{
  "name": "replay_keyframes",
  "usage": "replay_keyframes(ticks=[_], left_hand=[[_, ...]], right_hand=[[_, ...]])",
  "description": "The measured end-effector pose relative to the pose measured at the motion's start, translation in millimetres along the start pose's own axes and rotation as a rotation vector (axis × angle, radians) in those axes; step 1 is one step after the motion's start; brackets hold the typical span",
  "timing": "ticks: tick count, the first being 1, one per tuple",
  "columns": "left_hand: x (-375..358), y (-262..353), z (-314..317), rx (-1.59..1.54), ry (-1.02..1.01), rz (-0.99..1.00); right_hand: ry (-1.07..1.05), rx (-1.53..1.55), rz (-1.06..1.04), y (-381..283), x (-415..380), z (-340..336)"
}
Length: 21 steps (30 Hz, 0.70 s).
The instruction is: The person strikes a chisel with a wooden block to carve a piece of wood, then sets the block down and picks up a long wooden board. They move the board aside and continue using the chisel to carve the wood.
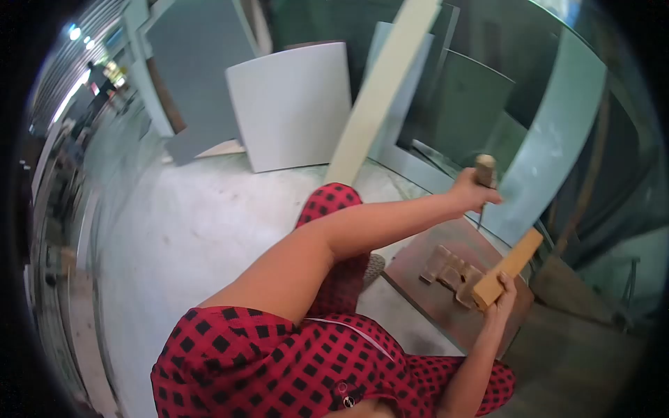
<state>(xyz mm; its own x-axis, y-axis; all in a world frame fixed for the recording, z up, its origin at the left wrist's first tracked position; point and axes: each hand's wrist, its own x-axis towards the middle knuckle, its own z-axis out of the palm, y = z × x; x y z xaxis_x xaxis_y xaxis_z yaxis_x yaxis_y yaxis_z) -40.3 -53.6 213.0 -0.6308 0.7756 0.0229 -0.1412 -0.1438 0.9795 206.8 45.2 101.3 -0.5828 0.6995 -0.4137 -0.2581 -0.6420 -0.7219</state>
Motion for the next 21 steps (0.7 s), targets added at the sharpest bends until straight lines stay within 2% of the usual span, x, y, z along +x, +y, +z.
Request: replay_keyframes(ticks=[1,2,4,5,7,8,10,13,16,18,21], left_hand=[[0,10,-10,0.045,-0.056,0.062],[0,16,-21,0.049,-0.016,0.069],[-1,25,-47,0.264,-0.048,0.321],[-6,36,-61,0.261,-0.011,0.308],[-17,48,-89,0.388,-0.083,0.026],[-20,50,-95,0.375,-0.068,0.021],[-19,55,-103,0.422,0.052,-0.157],[-10,51,-103,0.293,-0.002,-0.085],[1,52,-98,0.378,-0.018,-0.079],[3,51,-95,0.356,-0.029,-0.087],[-2,54,-95,0.313,0.003,-0.112]], right_hand=[[-0.035,-0.011,0.006,4,14,-7],[-0.067,-0.021,0.009,11,23,-6],[-0.094,-0.044,0.025,19,21,17],[-0.084,-0.055,0.024,18,16,30],[-0.067,-0.057,0.072,24,21,38],[-0.111,-0.04,0.106,27,22,38],[-0.15,-0.029,0.138,28,17,46],[-0.156,0.011,0.191,28,2,53],[-0.186,0.015,0.267,31,5,40],[-0.025,0.017,0.278,27,19,18],[0.068,0.069,0.286,20,18,8]])
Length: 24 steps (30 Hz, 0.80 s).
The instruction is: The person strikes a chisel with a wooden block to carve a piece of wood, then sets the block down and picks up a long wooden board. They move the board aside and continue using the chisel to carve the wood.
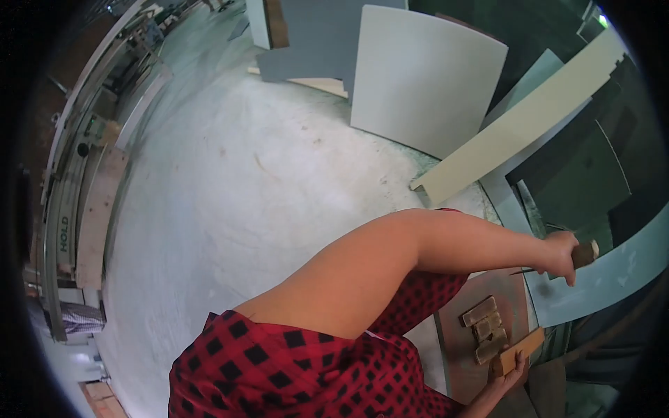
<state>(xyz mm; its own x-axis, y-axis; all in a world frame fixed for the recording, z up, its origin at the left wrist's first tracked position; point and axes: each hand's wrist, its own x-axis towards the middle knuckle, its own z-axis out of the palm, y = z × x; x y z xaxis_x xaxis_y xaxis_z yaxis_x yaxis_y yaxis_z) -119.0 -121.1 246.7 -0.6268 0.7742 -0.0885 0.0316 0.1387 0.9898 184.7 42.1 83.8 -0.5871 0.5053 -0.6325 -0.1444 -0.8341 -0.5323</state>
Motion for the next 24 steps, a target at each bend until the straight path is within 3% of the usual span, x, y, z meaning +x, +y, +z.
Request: replay_keyframes(ticks=[3,8,10,11,13,16,21,22,24], left_hand=[[1,1,0,0.068,-0.124,-0.047],[2,-5,9,0.02,0.026,0.007],[14,-11,15,0.006,0.164,0.067],[13,-8,14,0.009,0.166,0.069],[3,0,10,-0.14,0.218,0.011],[8,-1,13,-0.199,0.257,-0.001],[37,-23,26,-0.126,0.283,0.104],[41,-26,27,-0.105,0.235,0.138],[40,-27,23,0.014,0.165,0.186]], right_hand=[[0.094,-0.031,0.003,-16,11,-29],[0.108,-0.032,-0.001,-1,-7,-14],[0.166,-0.394,-0.474,18,-14,-13],[0.163,-0.392,-0.473,13,-1,-29],[0.079,-0.925,-0.522,-4,23,-62],[0.148,-0.767,-0.39,0,17,-52],[0.265,-0.251,-0.165,19,-42,28],[0.19,-0.119,0.05,1,-43,10],[-0.061,-0.19,-0.096,-11,-25,-38]])
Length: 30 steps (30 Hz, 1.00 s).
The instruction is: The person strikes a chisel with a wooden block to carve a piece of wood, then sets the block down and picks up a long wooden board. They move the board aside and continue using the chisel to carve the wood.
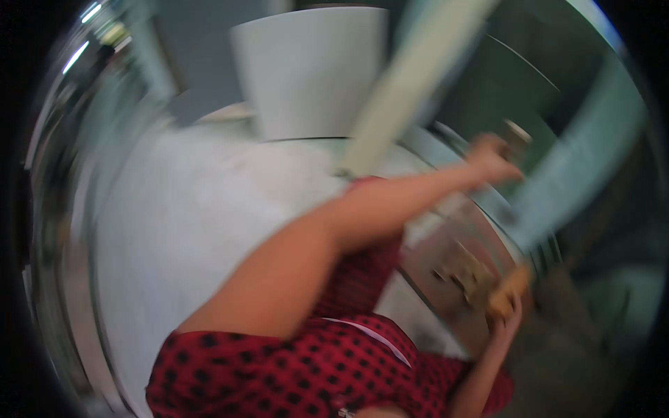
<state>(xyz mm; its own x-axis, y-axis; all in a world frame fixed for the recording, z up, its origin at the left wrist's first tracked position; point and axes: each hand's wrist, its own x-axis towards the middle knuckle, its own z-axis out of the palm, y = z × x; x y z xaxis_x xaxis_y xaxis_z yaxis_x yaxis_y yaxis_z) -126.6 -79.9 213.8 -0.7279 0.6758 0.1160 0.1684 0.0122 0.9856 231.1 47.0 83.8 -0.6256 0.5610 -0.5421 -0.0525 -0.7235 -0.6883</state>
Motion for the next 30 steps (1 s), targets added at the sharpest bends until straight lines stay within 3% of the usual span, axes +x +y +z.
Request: replay_keyframes(ticks=[1,2,3,4,5,6,8,9,11,12,14,16,17,18,21,22,23,25,26,28,29,30], left_hand=[[4,-11,5,0.035,0.013,0.065],[3,-10,3,0.109,-0.084,0.012],[12,-26,5,0.176,-0.237,0.056],[-1,-3,8,0.25,-0.136,-0.042],[17,-24,17,0.336,-0.155,-0.081],[21,-28,29,0.339,-0.098,-0.21],[37,-59,57,0.161,-0.041,-0.218],[56,-89,67,-0.045,-0.094,-0.242],[60,-98,100,-0.015,-0.092,-0.387],[79,-128,119,-0.101,-0.156,-0.434],[92,-158,169,0.127,-0.311,-0.311],[50,-132,209,0.234,-0.471,-0.392],[31,-125,219,0.25,-0.535,-0.345],[47,-164,241,0.222,-0.647,-0.202],[-22,-121,251,0.433,-0.855,-0.217],[-24,-127,259,0.557,-0.963,-0.195],[-25,-141,271,0.691,-1.071,-0.187],[-33,-148,278,1.111,-1.362,-0.115],[-34,-160,276,1.112,-1.375,-0.102],[-29,-198,278,1.361,-1.601,0.393],[-39,-193,278,1.358,-1.597,0.398],[-47,-188,272,1.394,-1.708,0.55]], right_hand=[[-0.019,-0.6,-0.65,20,-34,35],[0.1,-0.499,-0.559,19,-43,39],[0.253,-0.179,-0.242,8,-45,38],[0.241,-0.305,-0.418,7,-80,82],[0.295,-0.234,-0.305,-6,-84,90],[0.324,-0.317,-0.393,-3,-77,77],[0.55,-0.42,-0.573,7,-80,76],[0.493,-0.519,-0.58,2,-90,79],[0.516,-0.536,-0.889,19,-70,67],[0.485,-0.445,-0.844,14,-89,75],[0.455,-0.398,-0.864,2,-122,78],[0.522,-0.332,-0.891,-12,-162,76],[0.542,-0.279,-0.881,-16,-186,81],[0.549,-0.223,-0.872,-18,-204,80],[0.683,-0.05,-0.995,-16,-255,65],[0.746,0.007,-1.049,-15,-276,58],[0.914,-0.112,-0.963,-19,-294,38],[0.997,-0.11,-0.977,-6,-335,16],[1.053,-0.106,-0.979,1,-348,5],[1.133,-0.041,-0.982,17,-352,-15],[1.19,0.021,-0.98,23,-352,-24],[1.179,0.022,-0.986,27,-352,-31]])
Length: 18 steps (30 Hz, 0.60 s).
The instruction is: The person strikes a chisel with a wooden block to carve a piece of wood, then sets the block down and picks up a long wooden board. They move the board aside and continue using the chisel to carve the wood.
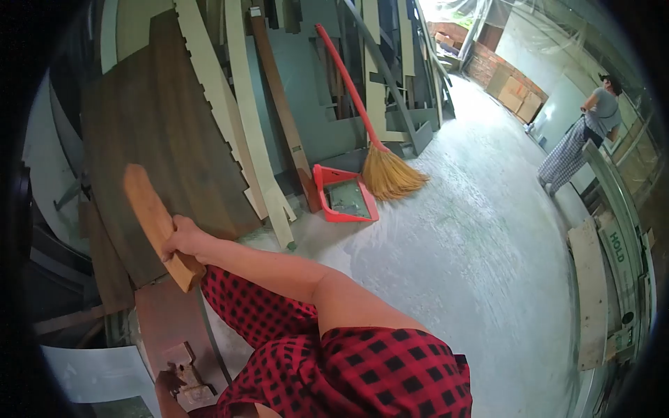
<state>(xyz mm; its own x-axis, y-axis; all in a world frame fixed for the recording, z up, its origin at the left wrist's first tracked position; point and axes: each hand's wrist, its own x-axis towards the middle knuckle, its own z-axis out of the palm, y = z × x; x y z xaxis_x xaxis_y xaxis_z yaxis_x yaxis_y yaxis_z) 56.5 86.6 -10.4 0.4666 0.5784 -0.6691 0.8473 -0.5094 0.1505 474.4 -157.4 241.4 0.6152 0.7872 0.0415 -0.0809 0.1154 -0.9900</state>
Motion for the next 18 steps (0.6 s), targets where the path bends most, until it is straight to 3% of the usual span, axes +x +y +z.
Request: replay_keyframes(ticks=[1,3,5,8,10,11,15,17,18], left_hand=[[-10,7,1,0.129,-0.045,0.096],[-17,24,12,0.211,-0.009,0.099],[-7,31,29,0.299,0.019,0.118],[20,20,70,0.173,0.126,-0.028],[26,25,94,0.345,0.354,0.155],[27,26,96,-0.022,0.163,0.065],[57,13,137,-0.085,0.108,-0.004],[29,56,121,-0.021,0.302,-0.046],[4,89,105,-0.017,0.3,-0.027]], right_hand=[[0.008,0.097,0.118,4,3,-2],[-0.012,0.299,0.274,7,8,-3],[0.004,0.302,0.266,5,9,6],[0.021,0.336,0.222,9,11,13],[-0.064,0.231,0.288,11,15,16],[-0.095,0.227,0.302,12,15,18],[-0.15,0.127,0.34,27,28,22],[-0.142,0.122,0.332,20,25,19],[-0.14,0.122,0.325,17,23,15]])
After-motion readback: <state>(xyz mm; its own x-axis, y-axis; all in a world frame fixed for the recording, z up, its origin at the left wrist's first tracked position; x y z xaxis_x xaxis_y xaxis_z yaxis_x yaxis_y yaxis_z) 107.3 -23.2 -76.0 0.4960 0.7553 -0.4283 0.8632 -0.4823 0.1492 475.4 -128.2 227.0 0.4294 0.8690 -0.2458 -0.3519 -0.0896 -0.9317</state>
